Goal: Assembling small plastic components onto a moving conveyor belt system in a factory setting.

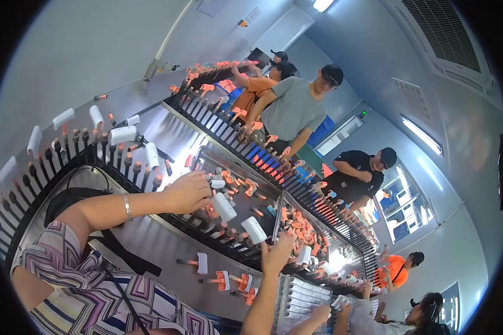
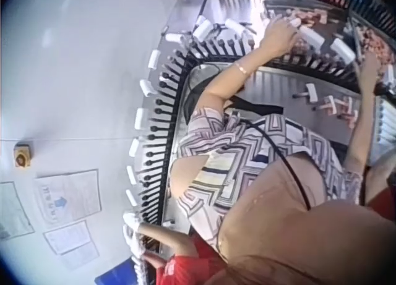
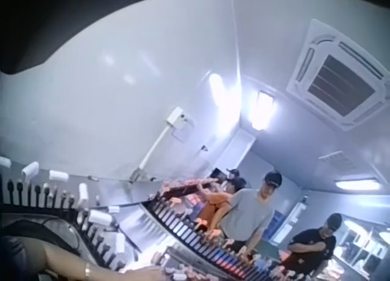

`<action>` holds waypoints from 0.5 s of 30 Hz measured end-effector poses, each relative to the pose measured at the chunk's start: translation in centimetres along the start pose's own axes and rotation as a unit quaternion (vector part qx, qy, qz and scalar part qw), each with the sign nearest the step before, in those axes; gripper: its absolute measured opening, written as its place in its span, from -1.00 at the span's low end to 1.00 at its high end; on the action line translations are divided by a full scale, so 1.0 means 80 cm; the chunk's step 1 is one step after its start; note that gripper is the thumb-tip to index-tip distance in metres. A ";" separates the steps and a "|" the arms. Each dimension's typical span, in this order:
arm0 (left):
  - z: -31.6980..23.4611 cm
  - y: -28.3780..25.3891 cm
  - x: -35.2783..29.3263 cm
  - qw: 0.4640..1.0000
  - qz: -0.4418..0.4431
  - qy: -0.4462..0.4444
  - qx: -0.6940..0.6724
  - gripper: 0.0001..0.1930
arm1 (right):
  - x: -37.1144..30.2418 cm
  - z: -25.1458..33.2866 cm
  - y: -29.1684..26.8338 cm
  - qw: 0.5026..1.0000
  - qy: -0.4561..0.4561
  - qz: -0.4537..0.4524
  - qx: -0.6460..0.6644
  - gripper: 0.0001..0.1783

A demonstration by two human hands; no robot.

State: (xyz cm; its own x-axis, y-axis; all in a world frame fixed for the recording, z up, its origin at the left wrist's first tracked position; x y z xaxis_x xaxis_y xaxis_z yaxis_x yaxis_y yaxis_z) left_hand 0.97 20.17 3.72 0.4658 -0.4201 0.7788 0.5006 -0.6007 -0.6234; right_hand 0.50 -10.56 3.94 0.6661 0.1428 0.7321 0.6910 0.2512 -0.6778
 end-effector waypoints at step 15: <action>-0.049 0.085 0.062 0.987 0.141 -0.074 0.018 -0.51 | 0.067 -0.006 -0.146 0.986 0.049 -0.147 0.060 -0.40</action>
State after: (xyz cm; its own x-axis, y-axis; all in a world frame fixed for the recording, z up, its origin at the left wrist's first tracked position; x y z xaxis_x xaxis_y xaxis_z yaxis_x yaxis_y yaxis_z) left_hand 3.84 11.36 3.60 0.6905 -0.4611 0.5573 0.3610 -0.4480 -0.8179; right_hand -3.84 -13.20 15.77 0.4698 -0.0454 0.8816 0.8240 0.3809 -0.4194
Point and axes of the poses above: each hand's wrist, its own x-axis towards the middle knuckle, its own y-axis out of the palm, z = x × y, the point moved 7 cm from there along x, towards the middle knuckle, and after that the axes turned 2 degrees about y, right-handed, at the moved point
